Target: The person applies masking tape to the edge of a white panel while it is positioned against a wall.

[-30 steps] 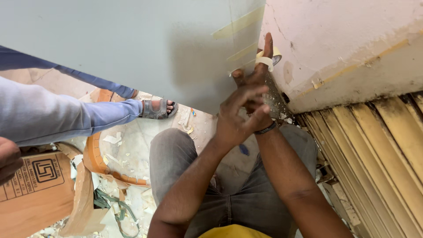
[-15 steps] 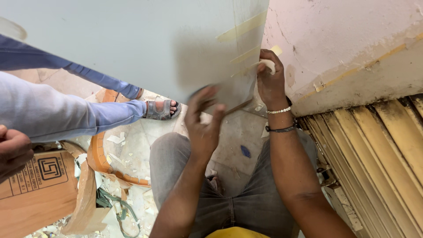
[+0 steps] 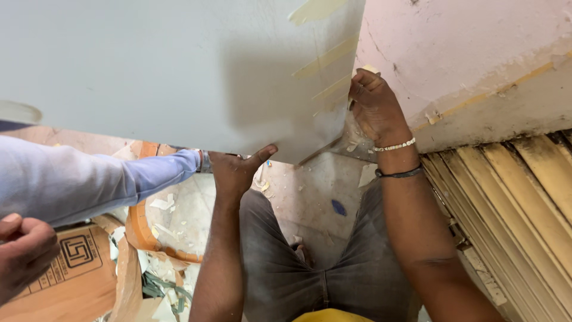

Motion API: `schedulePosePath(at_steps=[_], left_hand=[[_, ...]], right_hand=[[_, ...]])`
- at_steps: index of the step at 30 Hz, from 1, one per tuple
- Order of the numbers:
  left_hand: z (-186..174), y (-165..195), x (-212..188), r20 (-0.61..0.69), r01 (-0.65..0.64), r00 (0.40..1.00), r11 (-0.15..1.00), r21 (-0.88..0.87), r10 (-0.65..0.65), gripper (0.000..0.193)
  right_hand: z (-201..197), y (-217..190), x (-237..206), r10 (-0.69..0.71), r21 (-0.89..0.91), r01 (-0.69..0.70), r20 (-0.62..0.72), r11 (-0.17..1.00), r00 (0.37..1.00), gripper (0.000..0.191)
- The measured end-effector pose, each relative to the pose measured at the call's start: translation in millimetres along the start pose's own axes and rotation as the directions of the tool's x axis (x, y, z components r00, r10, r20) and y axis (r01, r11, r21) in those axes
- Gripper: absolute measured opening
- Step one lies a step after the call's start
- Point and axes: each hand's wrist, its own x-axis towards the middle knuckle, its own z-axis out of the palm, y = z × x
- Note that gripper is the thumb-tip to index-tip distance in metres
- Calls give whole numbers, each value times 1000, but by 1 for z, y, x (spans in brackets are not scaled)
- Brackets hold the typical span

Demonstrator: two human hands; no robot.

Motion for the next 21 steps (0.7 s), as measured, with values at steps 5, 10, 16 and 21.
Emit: schedulePosePath(at_steps=[5, 10, 16, 21], left_hand=[[0, 6, 3, 11, -40, 999, 999, 31, 40, 38], [1, 4, 0, -15, -11, 1000, 1000, -22, 11, 35], [7, -1, -6, -58, 27, 998, 983, -182, -39, 32], [9, -6, -8, -65, 10, 997, 964, -267, -28, 40]], right_hand=[[5, -12, 2, 196, -320, -270, -245, 908, 950, 35], [5, -3, 18, 86, -153, -79, 43, 985, 995, 41], [16, 15, 39, -35, -311, -40, -232, 949, 972, 40], [15, 8, -10, -351, -448, 220, -233, 867, 907, 49]])
